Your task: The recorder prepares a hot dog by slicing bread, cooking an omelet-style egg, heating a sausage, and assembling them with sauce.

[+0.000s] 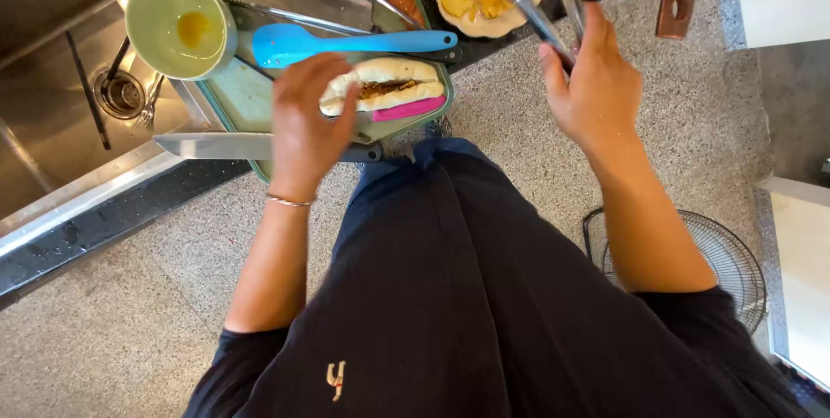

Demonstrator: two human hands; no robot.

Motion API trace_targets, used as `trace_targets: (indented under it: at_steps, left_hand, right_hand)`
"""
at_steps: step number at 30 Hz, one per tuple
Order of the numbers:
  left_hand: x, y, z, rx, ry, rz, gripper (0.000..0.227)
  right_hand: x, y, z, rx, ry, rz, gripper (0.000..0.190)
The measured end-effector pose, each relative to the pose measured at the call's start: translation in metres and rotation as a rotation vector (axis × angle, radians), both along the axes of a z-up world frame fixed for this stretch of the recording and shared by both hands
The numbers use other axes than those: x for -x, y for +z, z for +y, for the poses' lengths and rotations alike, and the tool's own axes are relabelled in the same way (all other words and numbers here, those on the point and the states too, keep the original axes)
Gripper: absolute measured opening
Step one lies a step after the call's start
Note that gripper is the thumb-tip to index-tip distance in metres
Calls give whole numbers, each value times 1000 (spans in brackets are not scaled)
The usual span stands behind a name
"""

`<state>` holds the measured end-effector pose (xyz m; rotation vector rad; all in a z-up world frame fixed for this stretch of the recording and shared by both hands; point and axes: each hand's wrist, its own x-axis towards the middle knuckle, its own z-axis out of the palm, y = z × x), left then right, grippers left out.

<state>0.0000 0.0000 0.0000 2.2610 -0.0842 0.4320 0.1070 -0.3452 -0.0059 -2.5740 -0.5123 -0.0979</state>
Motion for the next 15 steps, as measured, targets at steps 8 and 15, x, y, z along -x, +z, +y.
trace_targets:
  at_steps: [8, 15]
  left_hand:
    - [27, -33, 31, -22, 157, 98, 16]
    - [22, -33, 30, 11, 161, 48, 17]
  right_hand:
    - [-11, -14, 8, 461, -3, -23, 58]
    - [-22, -20, -6, 246, -12, -65, 37]
